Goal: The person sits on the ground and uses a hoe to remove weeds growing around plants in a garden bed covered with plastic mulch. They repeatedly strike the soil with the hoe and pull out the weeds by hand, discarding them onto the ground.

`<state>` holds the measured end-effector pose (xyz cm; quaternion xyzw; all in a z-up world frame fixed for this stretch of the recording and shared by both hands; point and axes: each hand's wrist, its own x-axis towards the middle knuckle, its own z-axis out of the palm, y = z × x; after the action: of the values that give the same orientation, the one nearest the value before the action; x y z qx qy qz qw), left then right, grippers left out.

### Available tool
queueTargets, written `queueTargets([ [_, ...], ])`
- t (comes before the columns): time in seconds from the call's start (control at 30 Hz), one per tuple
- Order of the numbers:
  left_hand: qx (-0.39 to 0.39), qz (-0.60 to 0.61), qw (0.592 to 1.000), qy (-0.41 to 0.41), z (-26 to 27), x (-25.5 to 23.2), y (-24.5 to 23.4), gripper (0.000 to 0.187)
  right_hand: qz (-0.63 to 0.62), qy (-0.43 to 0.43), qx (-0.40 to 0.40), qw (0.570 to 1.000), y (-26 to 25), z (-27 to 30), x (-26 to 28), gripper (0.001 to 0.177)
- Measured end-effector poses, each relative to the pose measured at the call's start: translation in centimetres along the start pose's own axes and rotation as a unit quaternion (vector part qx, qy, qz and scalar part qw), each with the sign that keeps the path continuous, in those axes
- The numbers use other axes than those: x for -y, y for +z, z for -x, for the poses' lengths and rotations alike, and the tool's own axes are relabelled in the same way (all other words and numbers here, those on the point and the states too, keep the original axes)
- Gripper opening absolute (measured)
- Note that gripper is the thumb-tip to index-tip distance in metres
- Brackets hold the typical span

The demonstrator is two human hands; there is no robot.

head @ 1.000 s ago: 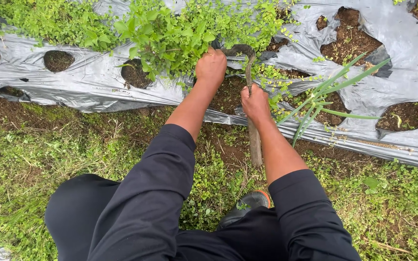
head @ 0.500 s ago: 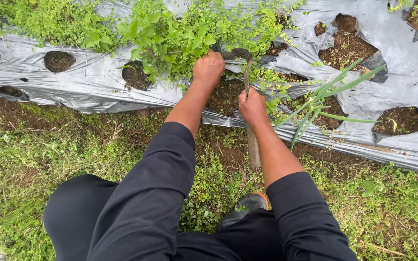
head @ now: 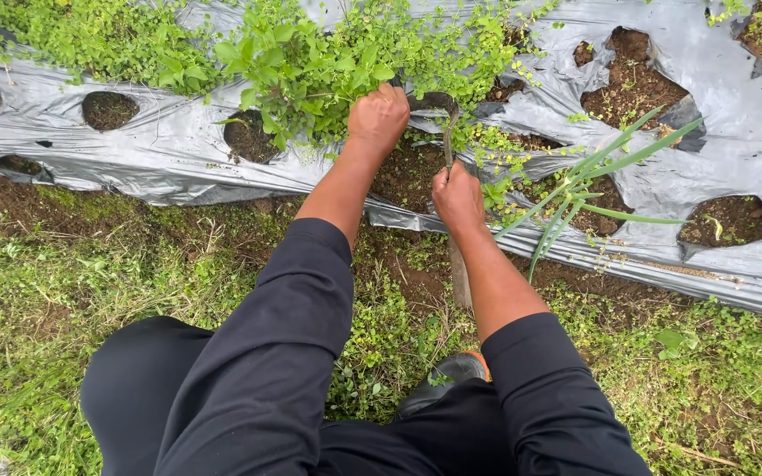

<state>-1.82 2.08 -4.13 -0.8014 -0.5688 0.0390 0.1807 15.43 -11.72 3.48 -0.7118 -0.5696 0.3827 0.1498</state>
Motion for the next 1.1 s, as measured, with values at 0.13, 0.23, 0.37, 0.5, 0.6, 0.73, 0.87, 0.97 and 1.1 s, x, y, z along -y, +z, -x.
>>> queueTargets([
  [0.13, 0.071, 0.078, 0.994, 0.031, -1.5, 2.0, -4.1, 0.022, -0.04, 0.024, 0.013, 0.999, 0.2, -0.5, -0.3, 0.027],
  [0.23, 0.002, 0.202, 0.979, -0.031, -1.6, 2.4, -3.9, 0.015, -0.032, 0.016, 0.011, 0.999, 0.3, -1.0, -1.0, 0.025],
  [0.37, -0.051, 0.414, 0.897, -0.144, -1.3, 4.8, -4.4, 0.024, -0.073, 0.008, -0.011, 0.997, 0.2, -1.6, -1.8, 0.025],
  [0.5, -0.03, 0.54, 0.816, -0.205, -0.6, 6.8, -6.0, 0.028, -0.14, 0.025, -0.006, 0.99, 0.3, -1.9, -2.3, 0.021],
  [0.6, -0.036, 0.565, 0.8, -0.2, -0.8, 7.6, -7.2, 0.025, -0.153, 0.046, -0.008, 0.987, -0.5, -1.1, -1.1, 0.025],
  [0.73, -0.025, 0.593, 0.771, -0.231, 1.5, 8.3, -12.8, 0.017, -0.167, 0.03, -0.018, 0.985, -1.7, 0.0, 0.6, 0.026],
  [0.87, -0.056, 0.757, 0.602, -0.249, 5.9, 8.6, -17.8, 0.019, -0.245, 0.042, -0.058, 0.967, -2.8, 1.2, 2.9, 0.019],
  [0.97, -0.064, 0.822, 0.512, -0.243, 9.4, 8.4, -19.1, 0.013, -0.301, 0.038, -0.073, 0.95, -3.8, 2.4, 4.3, 0.016],
  [1.1, -0.019, 0.831, 0.518, -0.204, 14.5, 8.5, -18.7, 0.005, -0.347, -0.022, -0.128, 0.929, -3.0, 2.5, 3.3, 0.025],
])
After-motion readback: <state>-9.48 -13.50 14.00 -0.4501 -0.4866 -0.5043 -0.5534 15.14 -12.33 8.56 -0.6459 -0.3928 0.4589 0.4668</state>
